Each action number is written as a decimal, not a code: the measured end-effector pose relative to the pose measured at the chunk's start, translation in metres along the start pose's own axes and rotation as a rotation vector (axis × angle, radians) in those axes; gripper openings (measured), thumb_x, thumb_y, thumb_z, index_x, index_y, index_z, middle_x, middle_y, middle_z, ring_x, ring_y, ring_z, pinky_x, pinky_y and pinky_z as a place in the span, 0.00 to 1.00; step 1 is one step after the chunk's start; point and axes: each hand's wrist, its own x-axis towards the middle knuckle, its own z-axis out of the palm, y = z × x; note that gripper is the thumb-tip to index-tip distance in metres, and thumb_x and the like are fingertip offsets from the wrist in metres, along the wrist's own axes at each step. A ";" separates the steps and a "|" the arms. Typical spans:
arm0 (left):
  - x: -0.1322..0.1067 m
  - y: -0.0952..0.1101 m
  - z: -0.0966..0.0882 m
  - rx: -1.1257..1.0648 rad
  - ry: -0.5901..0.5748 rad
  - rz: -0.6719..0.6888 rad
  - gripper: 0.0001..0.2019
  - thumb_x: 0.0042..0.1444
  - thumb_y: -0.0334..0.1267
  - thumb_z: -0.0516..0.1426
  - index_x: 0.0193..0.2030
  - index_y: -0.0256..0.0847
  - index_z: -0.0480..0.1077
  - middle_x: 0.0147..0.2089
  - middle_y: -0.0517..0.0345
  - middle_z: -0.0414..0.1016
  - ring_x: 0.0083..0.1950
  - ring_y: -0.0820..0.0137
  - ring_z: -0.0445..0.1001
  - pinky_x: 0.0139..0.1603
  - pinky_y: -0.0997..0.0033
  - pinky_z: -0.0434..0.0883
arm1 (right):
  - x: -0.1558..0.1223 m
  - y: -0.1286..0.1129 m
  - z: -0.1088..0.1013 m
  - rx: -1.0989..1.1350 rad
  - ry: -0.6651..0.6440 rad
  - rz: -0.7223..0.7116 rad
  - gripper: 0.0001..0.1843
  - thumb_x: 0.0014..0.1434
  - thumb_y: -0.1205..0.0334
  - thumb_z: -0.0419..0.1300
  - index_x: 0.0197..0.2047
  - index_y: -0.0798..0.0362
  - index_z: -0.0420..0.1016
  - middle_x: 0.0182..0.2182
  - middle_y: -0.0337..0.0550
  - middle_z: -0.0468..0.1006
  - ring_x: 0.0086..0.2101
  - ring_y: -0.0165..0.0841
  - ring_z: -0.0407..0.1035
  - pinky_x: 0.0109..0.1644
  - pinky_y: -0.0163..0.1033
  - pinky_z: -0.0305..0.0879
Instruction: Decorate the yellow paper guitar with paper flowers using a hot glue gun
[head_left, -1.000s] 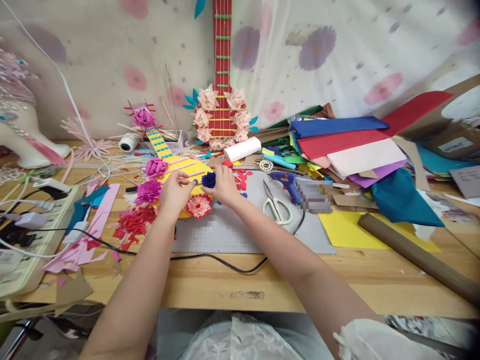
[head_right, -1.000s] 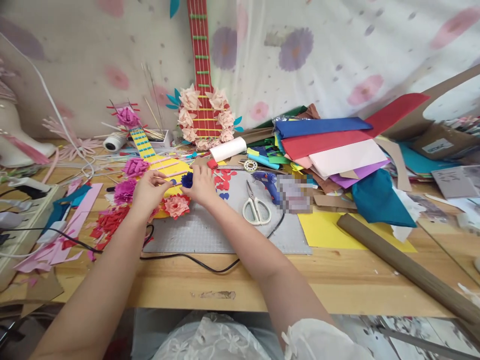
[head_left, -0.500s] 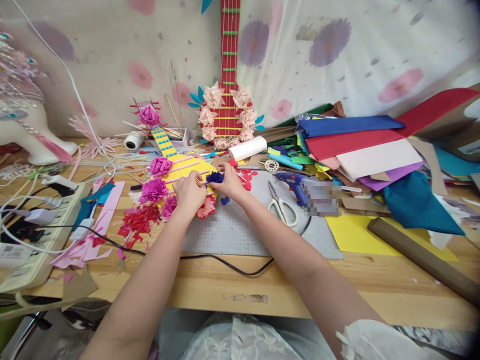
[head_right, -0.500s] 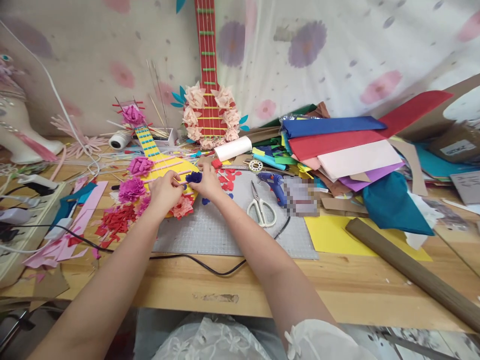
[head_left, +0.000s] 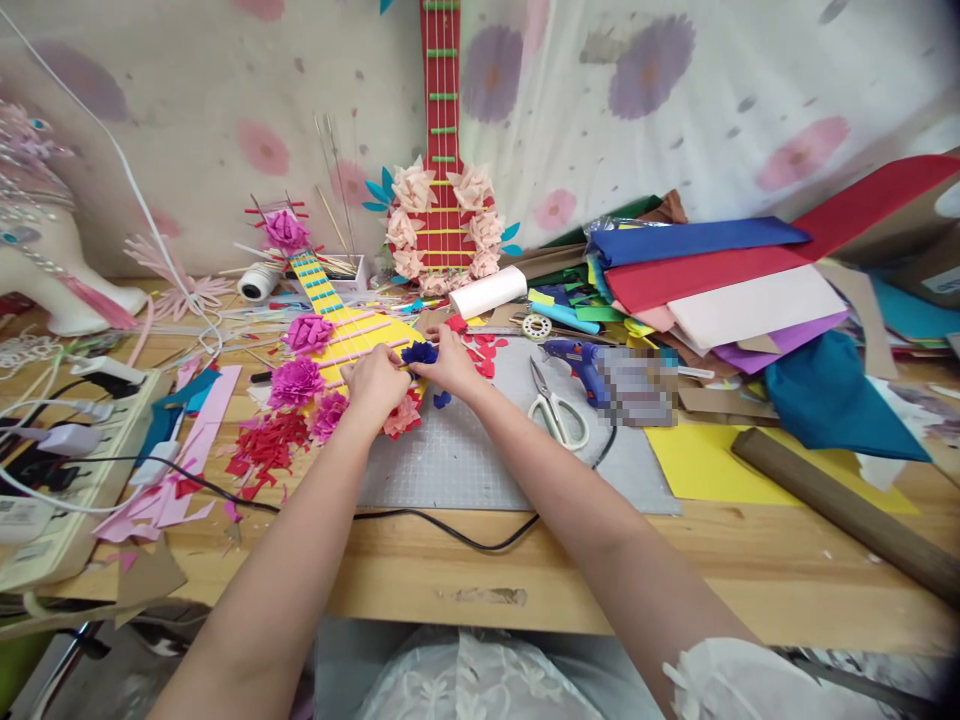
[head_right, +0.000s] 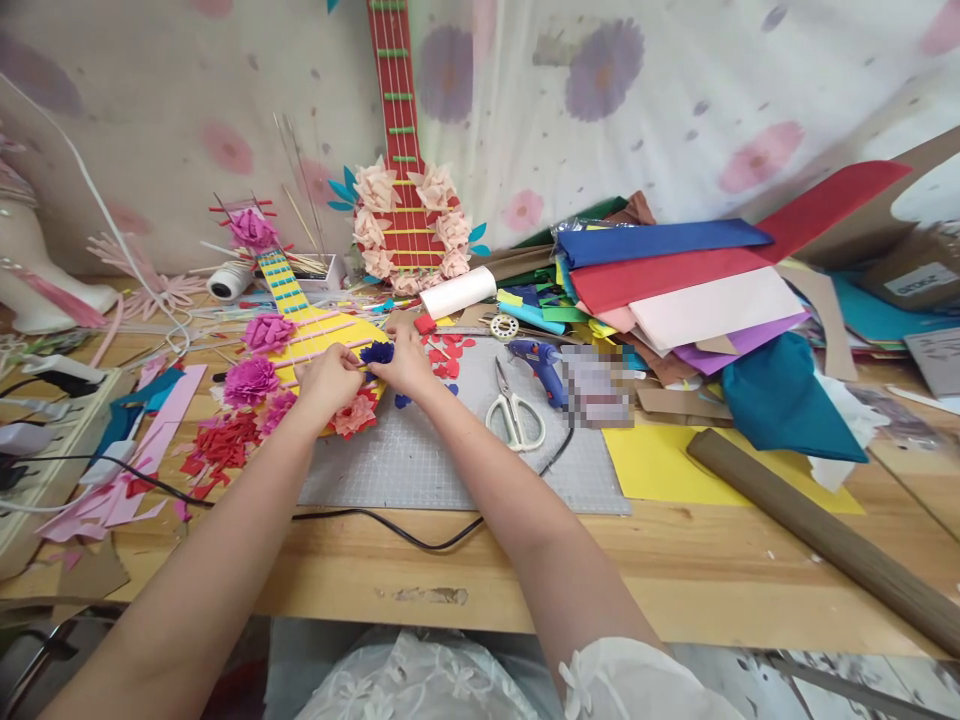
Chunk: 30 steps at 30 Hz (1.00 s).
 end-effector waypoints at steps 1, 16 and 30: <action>0.000 0.000 0.000 -0.004 -0.005 -0.009 0.07 0.46 0.35 0.55 0.35 0.44 0.64 0.41 0.52 0.77 0.50 0.55 0.72 0.50 0.55 0.58 | 0.000 0.000 0.000 0.005 0.001 -0.004 0.32 0.43 0.61 0.65 0.51 0.52 0.60 0.50 0.50 0.66 0.52 0.39 0.64 0.54 0.47 0.61; 0.004 0.002 -0.002 -0.019 -0.038 -0.039 0.07 0.47 0.38 0.56 0.34 0.43 0.63 0.42 0.52 0.77 0.51 0.56 0.72 0.53 0.55 0.56 | -0.001 0.001 0.000 -0.020 -0.001 -0.016 0.30 0.44 0.61 0.65 0.50 0.53 0.59 0.48 0.50 0.67 0.52 0.40 0.63 0.53 0.47 0.62; 0.001 -0.008 -0.010 -0.105 -0.139 0.059 0.13 0.45 0.34 0.58 0.37 0.44 0.59 0.37 0.60 0.79 0.51 0.62 0.73 0.52 0.60 0.57 | 0.002 0.004 0.002 0.001 -0.001 -0.016 0.32 0.43 0.59 0.67 0.50 0.53 0.60 0.48 0.50 0.67 0.51 0.39 0.64 0.53 0.46 0.62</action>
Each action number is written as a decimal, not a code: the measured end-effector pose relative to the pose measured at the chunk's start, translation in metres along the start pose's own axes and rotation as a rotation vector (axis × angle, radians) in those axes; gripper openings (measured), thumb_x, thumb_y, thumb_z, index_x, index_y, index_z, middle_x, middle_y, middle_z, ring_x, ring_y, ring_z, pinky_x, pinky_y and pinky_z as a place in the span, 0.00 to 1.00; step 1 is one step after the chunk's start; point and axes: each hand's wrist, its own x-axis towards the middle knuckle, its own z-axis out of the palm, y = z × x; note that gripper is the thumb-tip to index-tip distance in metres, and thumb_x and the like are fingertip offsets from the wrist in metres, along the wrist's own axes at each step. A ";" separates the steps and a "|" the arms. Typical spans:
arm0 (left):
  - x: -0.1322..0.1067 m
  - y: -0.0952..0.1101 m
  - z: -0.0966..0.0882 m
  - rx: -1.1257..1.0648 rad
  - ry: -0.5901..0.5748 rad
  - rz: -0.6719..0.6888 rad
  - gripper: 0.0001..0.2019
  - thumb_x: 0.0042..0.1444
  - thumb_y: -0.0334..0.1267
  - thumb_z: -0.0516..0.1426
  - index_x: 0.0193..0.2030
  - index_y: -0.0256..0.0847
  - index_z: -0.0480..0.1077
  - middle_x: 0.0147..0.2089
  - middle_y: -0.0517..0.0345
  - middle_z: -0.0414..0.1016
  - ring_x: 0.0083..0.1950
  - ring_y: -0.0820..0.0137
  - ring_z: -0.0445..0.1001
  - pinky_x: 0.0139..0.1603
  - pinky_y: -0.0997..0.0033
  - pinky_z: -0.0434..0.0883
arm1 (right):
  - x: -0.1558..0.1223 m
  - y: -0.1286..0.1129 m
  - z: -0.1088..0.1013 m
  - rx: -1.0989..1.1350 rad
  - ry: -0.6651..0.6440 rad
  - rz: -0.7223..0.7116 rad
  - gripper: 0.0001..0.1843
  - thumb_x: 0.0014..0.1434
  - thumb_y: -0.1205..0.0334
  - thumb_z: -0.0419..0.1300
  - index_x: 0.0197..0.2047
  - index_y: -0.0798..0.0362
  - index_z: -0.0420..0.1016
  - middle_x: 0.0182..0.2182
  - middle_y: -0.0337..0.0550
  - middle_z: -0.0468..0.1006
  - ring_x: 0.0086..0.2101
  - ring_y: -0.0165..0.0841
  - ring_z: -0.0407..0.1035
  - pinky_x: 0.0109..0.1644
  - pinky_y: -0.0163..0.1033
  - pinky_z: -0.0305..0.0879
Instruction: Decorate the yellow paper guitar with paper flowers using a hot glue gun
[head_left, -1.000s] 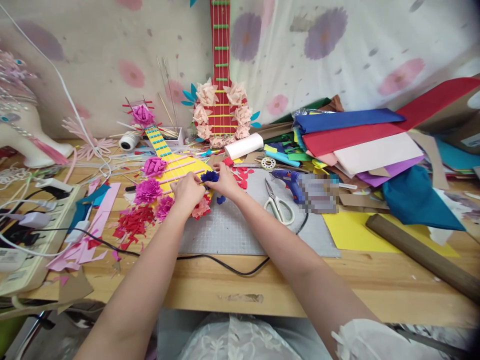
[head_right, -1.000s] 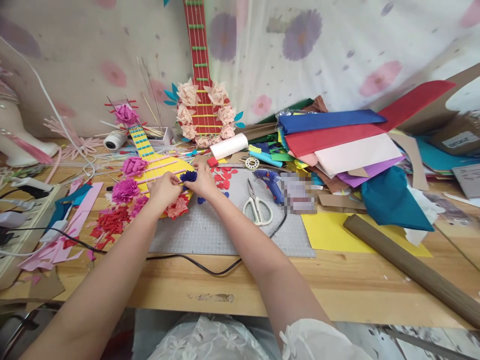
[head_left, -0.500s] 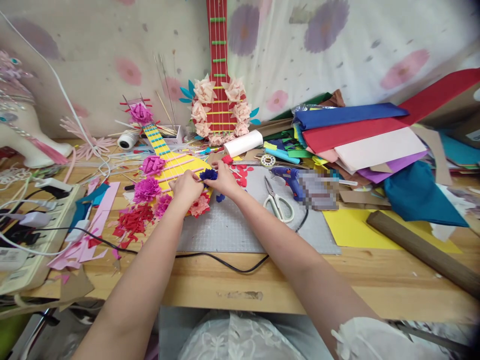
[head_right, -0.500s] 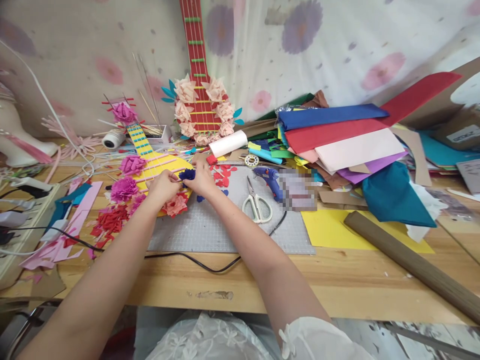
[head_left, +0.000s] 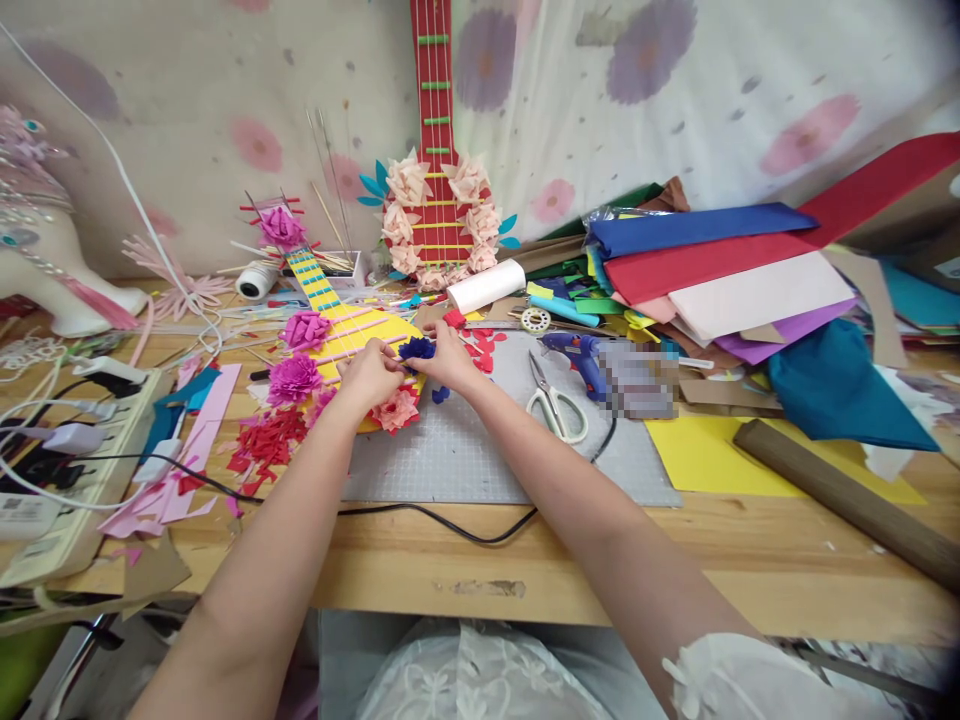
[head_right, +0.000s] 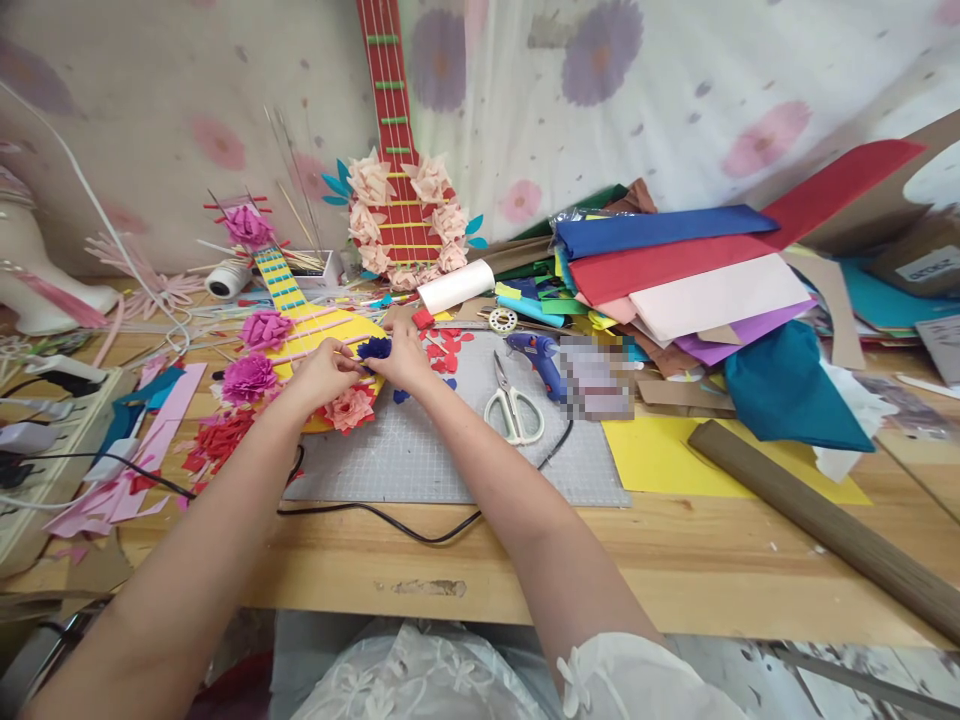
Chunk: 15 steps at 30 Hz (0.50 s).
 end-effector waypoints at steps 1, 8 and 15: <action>0.001 -0.001 0.001 0.001 0.010 0.008 0.13 0.45 0.34 0.58 0.37 0.44 0.59 0.37 0.60 0.79 0.51 0.62 0.73 0.52 0.60 0.57 | 0.000 0.000 0.000 -0.001 -0.001 0.004 0.32 0.43 0.59 0.66 0.50 0.53 0.60 0.48 0.50 0.67 0.51 0.39 0.64 0.53 0.46 0.62; 0.001 0.003 0.002 0.029 0.012 -0.003 0.13 0.45 0.32 0.57 0.36 0.44 0.58 0.38 0.58 0.79 0.50 0.62 0.73 0.51 0.60 0.56 | 0.000 -0.003 -0.002 -0.007 0.000 0.006 0.32 0.42 0.59 0.67 0.50 0.53 0.60 0.48 0.49 0.68 0.52 0.39 0.63 0.53 0.47 0.62; -0.002 0.007 0.001 0.093 0.053 -0.051 0.16 0.45 0.33 0.58 0.40 0.44 0.58 0.40 0.54 0.79 0.53 0.60 0.71 0.53 0.58 0.54 | 0.001 -0.001 0.000 -0.010 0.004 -0.008 0.31 0.43 0.59 0.66 0.50 0.52 0.61 0.47 0.48 0.68 0.51 0.39 0.63 0.53 0.47 0.62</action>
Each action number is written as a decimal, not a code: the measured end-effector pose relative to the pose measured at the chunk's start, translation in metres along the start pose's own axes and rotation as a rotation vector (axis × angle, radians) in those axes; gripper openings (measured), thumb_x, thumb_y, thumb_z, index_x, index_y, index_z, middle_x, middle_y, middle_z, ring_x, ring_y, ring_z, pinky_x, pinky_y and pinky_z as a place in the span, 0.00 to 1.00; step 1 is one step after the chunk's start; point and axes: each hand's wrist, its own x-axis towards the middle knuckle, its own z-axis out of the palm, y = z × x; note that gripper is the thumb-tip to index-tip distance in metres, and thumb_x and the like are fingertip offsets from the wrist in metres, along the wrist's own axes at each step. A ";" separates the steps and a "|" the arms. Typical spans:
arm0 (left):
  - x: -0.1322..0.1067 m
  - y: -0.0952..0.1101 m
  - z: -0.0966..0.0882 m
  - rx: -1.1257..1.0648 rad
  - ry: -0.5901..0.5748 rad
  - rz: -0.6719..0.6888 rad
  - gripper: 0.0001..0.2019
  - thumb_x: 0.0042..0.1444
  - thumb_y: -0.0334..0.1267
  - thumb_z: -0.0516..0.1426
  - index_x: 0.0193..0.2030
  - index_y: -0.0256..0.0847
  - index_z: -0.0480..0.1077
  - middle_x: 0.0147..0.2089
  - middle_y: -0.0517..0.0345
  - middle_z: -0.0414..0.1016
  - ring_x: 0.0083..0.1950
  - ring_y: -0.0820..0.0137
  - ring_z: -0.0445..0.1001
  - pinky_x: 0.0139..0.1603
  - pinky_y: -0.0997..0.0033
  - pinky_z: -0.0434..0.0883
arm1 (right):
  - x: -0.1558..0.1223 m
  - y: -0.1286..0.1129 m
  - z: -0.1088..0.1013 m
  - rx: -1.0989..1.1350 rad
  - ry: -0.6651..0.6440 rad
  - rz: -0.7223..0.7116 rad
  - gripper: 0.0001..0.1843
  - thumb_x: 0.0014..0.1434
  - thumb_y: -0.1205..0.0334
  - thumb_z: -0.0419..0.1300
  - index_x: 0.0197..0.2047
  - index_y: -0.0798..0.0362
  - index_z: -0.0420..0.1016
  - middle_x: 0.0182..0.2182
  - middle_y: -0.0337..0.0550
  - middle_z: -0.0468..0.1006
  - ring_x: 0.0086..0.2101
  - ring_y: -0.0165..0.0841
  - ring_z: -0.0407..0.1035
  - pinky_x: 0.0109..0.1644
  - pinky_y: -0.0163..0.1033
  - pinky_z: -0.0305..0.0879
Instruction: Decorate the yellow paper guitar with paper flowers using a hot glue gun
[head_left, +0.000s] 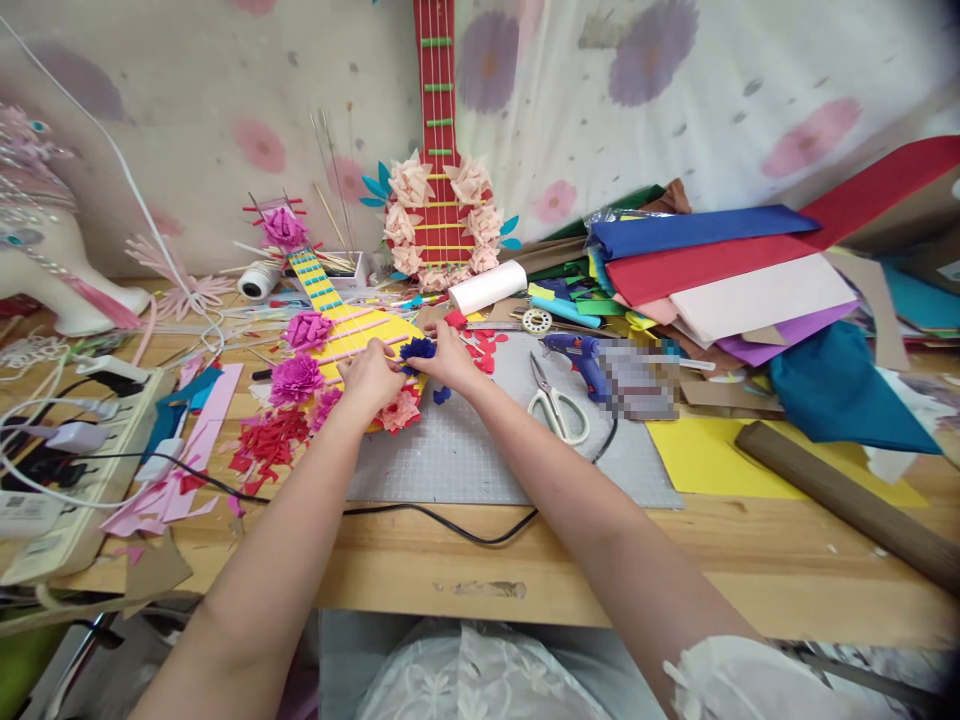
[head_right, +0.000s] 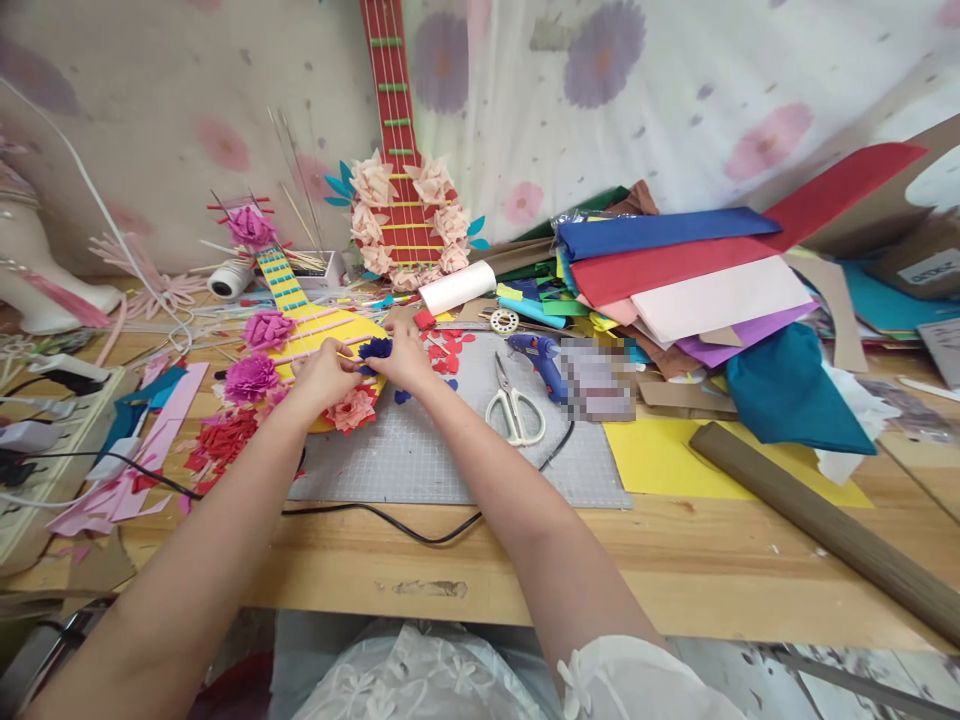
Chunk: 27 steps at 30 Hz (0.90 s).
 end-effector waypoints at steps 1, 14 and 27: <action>0.001 0.000 0.000 -0.005 -0.009 -0.006 0.16 0.44 0.33 0.58 0.41 0.44 0.58 0.40 0.54 0.79 0.53 0.59 0.71 0.53 0.58 0.54 | 0.000 0.000 0.000 0.004 0.000 0.004 0.31 0.43 0.59 0.66 0.50 0.52 0.60 0.47 0.48 0.68 0.51 0.39 0.63 0.53 0.47 0.62; 0.007 0.002 0.003 -0.060 -0.001 -0.044 0.15 0.45 0.29 0.56 0.40 0.44 0.58 0.39 0.54 0.79 0.52 0.59 0.71 0.50 0.60 0.56 | -0.002 -0.004 -0.002 0.029 -0.015 0.026 0.30 0.44 0.60 0.65 0.49 0.53 0.61 0.48 0.49 0.67 0.50 0.38 0.64 0.54 0.46 0.62; 0.006 0.010 0.007 0.194 0.086 0.074 0.23 0.47 0.37 0.59 0.49 0.36 0.58 0.43 0.44 0.77 0.50 0.55 0.71 0.53 0.59 0.54 | -0.016 0.011 -0.023 0.117 0.023 -0.018 0.30 0.44 0.56 0.66 0.50 0.52 0.62 0.50 0.50 0.66 0.43 0.36 0.67 0.48 0.46 0.66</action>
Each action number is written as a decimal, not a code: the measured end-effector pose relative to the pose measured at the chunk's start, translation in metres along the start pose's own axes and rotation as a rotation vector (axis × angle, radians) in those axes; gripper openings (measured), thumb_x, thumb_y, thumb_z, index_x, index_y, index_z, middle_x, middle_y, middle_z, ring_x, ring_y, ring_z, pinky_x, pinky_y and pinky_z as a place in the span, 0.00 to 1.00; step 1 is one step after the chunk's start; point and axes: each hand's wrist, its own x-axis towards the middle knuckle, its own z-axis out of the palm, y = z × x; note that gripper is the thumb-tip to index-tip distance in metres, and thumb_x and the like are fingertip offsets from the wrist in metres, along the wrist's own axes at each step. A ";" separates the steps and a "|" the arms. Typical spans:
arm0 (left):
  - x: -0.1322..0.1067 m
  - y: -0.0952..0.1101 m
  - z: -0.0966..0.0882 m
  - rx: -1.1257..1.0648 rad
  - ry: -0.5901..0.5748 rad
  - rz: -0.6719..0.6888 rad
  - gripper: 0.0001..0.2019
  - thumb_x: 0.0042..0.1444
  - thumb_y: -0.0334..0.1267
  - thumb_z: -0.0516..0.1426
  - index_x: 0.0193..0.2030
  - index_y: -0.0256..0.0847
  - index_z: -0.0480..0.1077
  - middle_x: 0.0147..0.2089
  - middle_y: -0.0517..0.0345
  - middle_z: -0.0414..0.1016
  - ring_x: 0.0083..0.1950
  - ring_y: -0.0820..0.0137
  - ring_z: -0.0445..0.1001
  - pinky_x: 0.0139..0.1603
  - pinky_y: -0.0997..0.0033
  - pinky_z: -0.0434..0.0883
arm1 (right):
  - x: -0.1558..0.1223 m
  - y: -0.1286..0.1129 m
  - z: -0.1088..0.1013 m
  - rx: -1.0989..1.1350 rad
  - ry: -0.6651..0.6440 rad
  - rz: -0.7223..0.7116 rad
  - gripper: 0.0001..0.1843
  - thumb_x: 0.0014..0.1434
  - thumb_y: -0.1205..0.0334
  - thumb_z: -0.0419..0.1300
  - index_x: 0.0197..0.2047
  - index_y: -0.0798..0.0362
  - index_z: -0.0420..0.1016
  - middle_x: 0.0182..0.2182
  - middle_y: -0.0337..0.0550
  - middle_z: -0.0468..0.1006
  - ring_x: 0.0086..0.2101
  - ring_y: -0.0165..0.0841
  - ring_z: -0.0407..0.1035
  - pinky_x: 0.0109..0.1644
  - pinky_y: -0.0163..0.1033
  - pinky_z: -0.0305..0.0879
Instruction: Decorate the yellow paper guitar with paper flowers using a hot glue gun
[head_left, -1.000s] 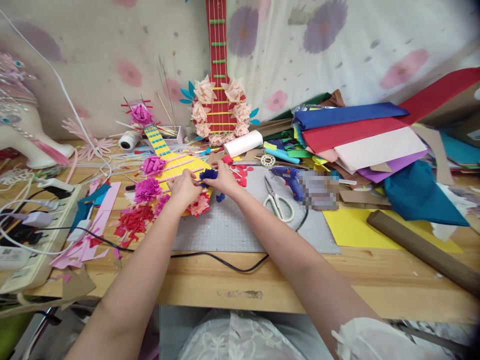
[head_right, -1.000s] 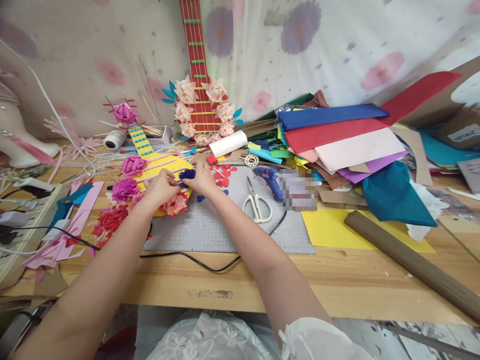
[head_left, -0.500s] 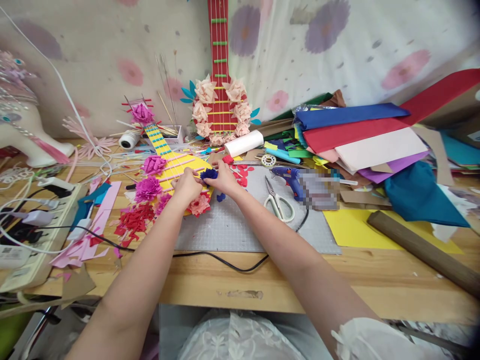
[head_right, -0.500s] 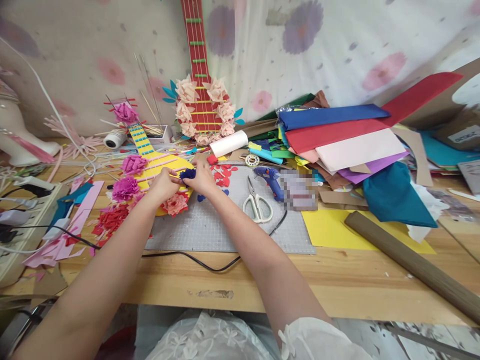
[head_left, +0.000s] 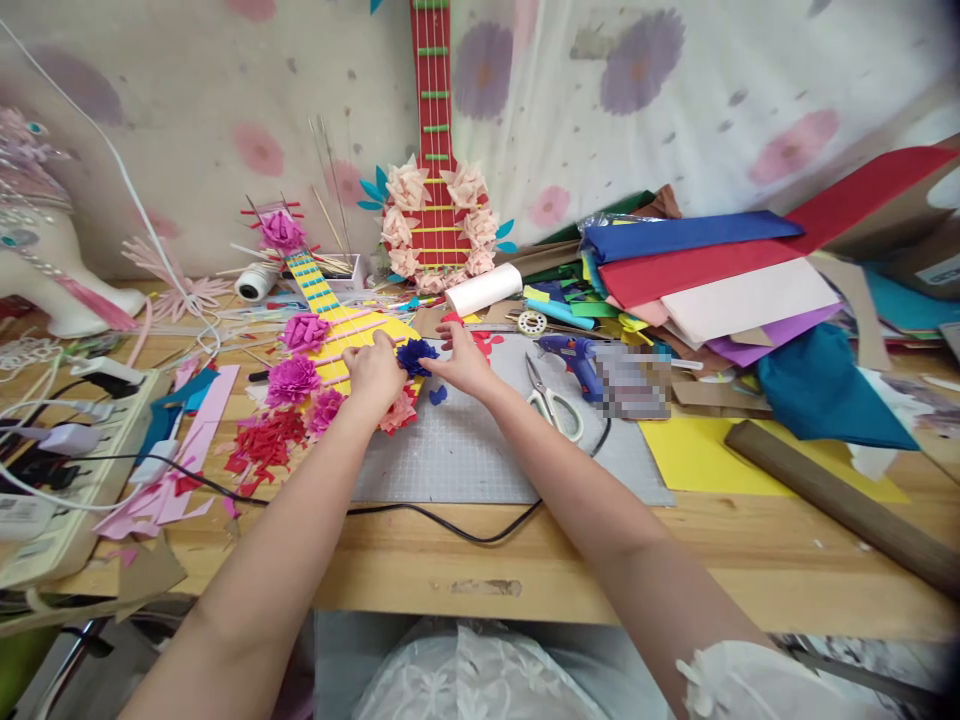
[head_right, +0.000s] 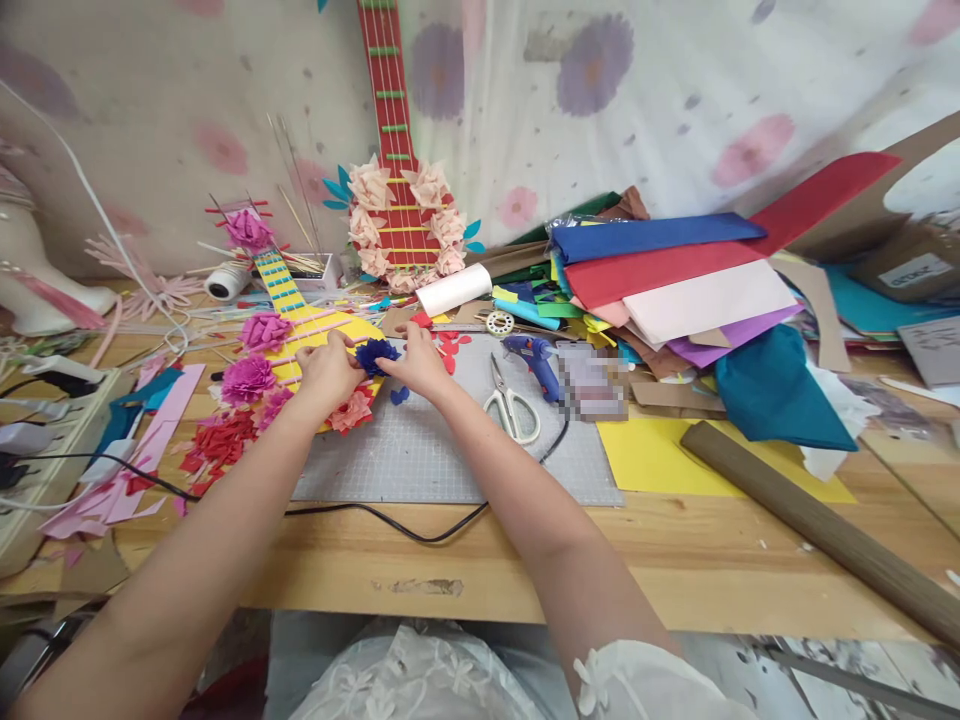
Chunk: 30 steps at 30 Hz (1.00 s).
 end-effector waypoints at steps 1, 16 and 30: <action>0.000 0.000 0.000 0.000 0.012 0.005 0.23 0.47 0.37 0.58 0.49 0.36 0.58 0.43 0.44 0.77 0.50 0.55 0.71 0.53 0.59 0.54 | -0.003 0.002 -0.004 0.005 0.011 -0.009 0.30 0.44 0.56 0.65 0.50 0.52 0.62 0.50 0.50 0.67 0.43 0.36 0.67 0.48 0.46 0.66; -0.002 -0.004 -0.002 -0.160 -0.003 -0.029 0.21 0.46 0.38 0.60 0.46 0.40 0.58 0.38 0.51 0.77 0.50 0.57 0.71 0.54 0.57 0.54 | -0.053 0.006 -0.004 -0.350 -0.159 -0.072 0.14 0.53 0.68 0.57 0.44 0.52 0.63 0.37 0.43 0.75 0.40 0.35 0.67 0.44 0.41 0.61; -0.017 0.006 -0.017 -0.470 0.436 0.094 0.13 0.48 0.33 0.58 0.40 0.42 0.61 0.43 0.52 0.74 0.48 0.59 0.71 0.56 0.48 0.56 | -0.045 0.018 0.001 -0.115 -0.123 0.085 0.19 0.47 0.74 0.56 0.42 0.50 0.57 0.30 0.36 0.72 0.33 0.32 0.69 0.40 0.39 0.63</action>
